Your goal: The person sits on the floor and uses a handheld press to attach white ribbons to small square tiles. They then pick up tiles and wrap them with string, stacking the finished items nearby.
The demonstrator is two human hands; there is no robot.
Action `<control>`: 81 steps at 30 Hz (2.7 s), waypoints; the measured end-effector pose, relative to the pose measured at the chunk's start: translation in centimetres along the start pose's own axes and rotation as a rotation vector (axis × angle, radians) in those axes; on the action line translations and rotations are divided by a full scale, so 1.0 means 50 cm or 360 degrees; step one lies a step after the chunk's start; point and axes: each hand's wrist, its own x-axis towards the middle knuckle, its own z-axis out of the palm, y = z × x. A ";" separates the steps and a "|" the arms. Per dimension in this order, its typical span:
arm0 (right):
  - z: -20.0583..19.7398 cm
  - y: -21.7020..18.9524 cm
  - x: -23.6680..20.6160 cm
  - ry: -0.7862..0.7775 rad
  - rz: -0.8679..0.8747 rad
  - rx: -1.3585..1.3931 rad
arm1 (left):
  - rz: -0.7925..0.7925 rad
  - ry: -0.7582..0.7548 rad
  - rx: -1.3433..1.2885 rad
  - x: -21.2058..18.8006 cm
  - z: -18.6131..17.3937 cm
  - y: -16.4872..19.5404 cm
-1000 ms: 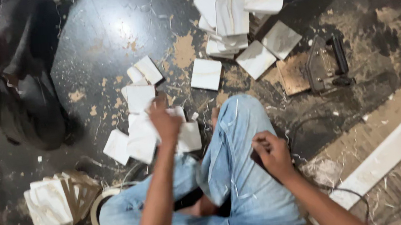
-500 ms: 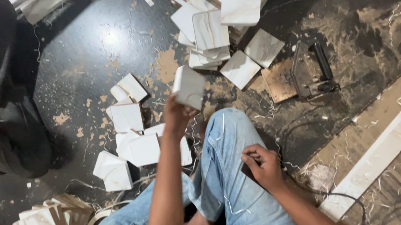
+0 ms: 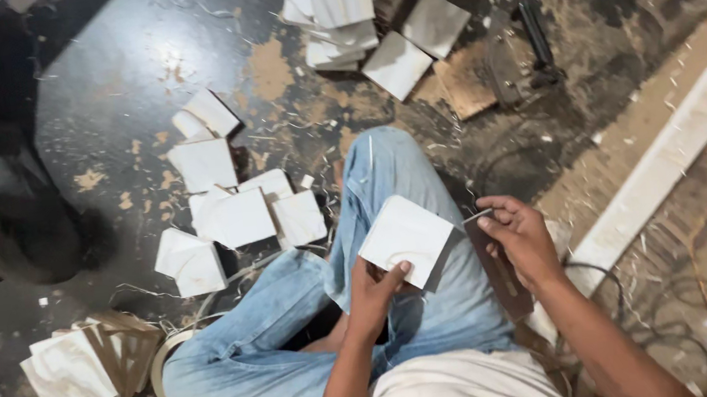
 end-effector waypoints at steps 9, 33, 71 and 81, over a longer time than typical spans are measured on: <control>0.014 0.039 -0.054 -0.0022 0.0146 -0.0123 | 0.0019 -0.0012 0.0049 -0.021 0.010 -0.046; 0.111 -0.122 0.160 -0.0652 -0.0145 -0.1931 | -0.0311 -0.0316 0.0369 0.045 -0.042 -0.022; 0.302 -0.200 0.157 -0.1234 -0.0578 -0.2295 | 0.0719 0.0058 0.0992 0.017 -0.018 -0.010; 0.087 -0.100 0.081 -0.0566 -0.0466 -0.1549 | 0.0636 0.0254 0.1393 -0.038 0.001 0.041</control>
